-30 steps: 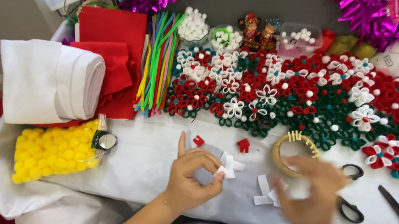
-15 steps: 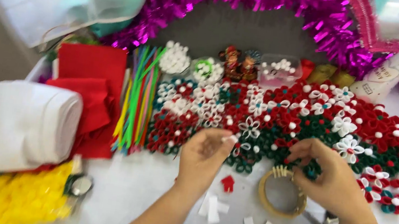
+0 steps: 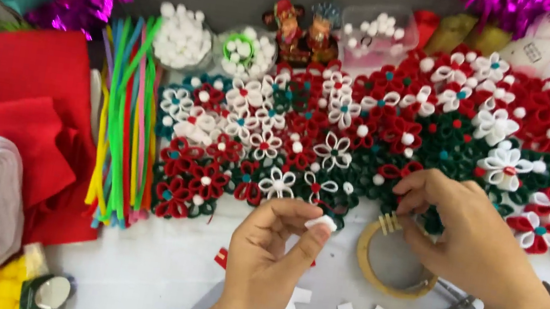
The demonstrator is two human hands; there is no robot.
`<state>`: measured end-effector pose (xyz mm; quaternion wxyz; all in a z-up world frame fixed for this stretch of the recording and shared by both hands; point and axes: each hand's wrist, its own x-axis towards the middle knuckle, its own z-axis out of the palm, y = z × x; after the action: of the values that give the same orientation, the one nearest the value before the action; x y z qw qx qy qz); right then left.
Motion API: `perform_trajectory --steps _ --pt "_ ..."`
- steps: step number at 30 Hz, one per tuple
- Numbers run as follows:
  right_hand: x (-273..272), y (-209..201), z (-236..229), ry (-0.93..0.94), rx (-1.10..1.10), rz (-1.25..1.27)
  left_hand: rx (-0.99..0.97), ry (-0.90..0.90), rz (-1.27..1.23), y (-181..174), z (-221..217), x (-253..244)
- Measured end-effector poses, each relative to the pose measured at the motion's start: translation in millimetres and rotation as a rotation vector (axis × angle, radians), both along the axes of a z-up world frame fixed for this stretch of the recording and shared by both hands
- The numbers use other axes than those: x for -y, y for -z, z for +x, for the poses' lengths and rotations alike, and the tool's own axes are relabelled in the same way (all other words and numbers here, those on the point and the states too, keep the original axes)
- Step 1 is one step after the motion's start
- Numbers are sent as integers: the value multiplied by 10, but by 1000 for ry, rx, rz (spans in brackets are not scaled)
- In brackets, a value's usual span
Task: Cutting small strips of white fabric and assembling them into decorative shapes using tape and scissors.
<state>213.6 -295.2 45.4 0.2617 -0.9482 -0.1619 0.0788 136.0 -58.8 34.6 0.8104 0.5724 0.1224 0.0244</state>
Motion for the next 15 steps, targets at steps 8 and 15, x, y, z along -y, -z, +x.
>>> perform_trajectory --steps 8,15 --pt "-117 -167 -106 154 -119 0 47 25 28 -76 -2 -29" --pt "-80 -115 -153 31 128 361 67 17 92 -94 16 -25"
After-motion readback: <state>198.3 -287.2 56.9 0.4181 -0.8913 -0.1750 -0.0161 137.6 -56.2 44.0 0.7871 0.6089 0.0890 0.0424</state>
